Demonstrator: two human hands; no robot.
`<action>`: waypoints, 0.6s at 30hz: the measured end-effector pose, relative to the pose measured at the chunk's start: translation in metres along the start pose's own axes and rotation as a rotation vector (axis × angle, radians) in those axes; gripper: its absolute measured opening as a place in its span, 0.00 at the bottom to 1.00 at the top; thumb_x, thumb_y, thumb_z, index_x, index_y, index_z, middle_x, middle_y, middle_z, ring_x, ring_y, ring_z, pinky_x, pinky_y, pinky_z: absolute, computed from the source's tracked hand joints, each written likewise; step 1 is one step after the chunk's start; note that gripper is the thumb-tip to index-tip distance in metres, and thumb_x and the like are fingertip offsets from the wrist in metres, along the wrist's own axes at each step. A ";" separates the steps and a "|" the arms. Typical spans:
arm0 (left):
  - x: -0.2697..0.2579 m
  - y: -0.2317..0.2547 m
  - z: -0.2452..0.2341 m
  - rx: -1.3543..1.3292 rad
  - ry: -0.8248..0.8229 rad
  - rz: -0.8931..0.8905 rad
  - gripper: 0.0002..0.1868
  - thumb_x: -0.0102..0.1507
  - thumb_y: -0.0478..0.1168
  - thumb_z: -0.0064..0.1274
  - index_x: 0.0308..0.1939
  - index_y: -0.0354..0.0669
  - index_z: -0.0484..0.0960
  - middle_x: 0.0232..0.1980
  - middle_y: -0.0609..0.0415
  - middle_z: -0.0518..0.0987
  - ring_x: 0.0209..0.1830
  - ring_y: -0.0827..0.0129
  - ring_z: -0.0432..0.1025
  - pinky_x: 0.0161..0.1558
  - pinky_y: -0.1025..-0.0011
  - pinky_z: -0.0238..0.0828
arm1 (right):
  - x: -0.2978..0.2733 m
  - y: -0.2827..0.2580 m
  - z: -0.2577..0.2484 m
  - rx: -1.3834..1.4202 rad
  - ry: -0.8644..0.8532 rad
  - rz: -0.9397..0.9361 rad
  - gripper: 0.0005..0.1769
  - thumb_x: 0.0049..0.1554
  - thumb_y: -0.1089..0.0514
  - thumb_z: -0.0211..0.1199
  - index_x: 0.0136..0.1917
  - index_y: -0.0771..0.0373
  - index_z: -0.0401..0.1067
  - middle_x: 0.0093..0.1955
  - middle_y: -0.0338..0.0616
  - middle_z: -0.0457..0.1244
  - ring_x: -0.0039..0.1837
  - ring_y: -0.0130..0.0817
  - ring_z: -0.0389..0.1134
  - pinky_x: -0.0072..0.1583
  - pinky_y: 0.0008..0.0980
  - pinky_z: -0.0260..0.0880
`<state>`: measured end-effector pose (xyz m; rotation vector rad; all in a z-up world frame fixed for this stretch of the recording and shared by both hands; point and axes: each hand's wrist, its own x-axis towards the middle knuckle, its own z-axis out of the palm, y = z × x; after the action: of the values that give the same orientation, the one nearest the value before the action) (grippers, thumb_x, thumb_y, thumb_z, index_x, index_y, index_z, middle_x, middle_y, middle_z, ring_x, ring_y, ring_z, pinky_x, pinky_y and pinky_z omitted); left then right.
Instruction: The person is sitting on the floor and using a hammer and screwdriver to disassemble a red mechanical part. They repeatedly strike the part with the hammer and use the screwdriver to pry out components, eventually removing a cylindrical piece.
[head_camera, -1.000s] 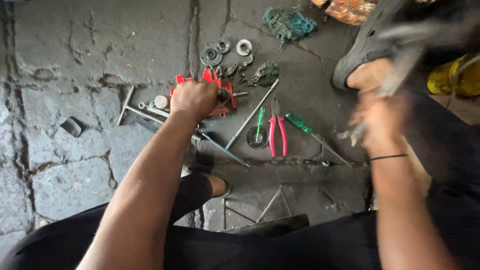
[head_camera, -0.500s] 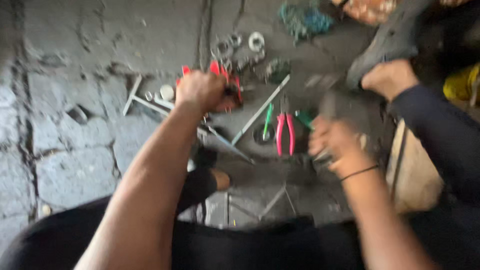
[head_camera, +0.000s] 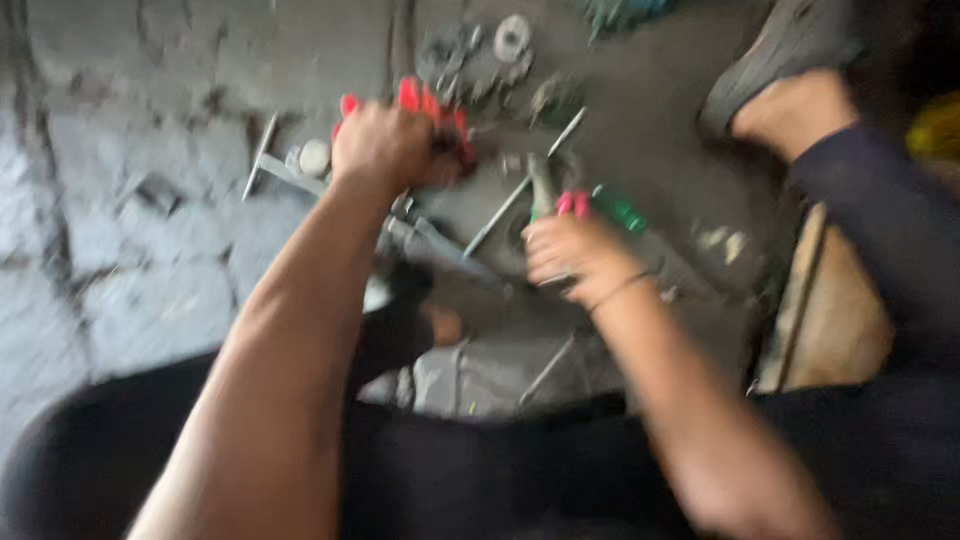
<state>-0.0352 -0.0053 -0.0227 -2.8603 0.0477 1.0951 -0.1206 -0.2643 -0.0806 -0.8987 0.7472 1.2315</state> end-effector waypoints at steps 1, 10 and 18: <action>-0.011 -0.001 0.005 0.044 0.019 0.019 0.15 0.62 0.53 0.55 0.42 0.49 0.86 0.46 0.50 0.85 0.46 0.55 0.81 0.42 0.57 0.80 | -0.020 0.004 -0.013 -0.103 0.036 -0.026 0.15 0.59 0.54 0.62 0.34 0.59 0.63 0.23 0.41 0.55 0.22 0.34 0.56 0.25 0.38 0.54; 0.010 -0.005 0.014 0.025 0.252 0.253 0.12 0.66 0.45 0.45 0.45 0.49 0.84 0.44 0.49 0.85 0.44 0.53 0.81 0.42 0.53 0.78 | -0.103 -0.215 -0.220 -0.024 0.508 -1.104 0.08 0.59 0.59 0.61 0.46 0.64 0.65 0.31 0.41 0.60 0.28 0.33 0.61 0.30 0.36 0.66; 0.008 -0.005 -0.001 0.014 0.172 0.187 0.16 0.63 0.52 0.47 0.46 0.50 0.84 0.47 0.49 0.84 0.45 0.51 0.80 0.42 0.52 0.78 | 0.030 -0.009 -0.019 0.043 0.484 -0.383 0.12 0.60 0.61 0.57 0.54 0.64 0.58 0.37 0.45 0.58 0.32 0.37 0.63 0.33 0.40 0.71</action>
<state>-0.0283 -0.0006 -0.0274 -2.9777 0.3374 0.8677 -0.1058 -0.2680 -0.1135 -1.2582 0.9237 0.6618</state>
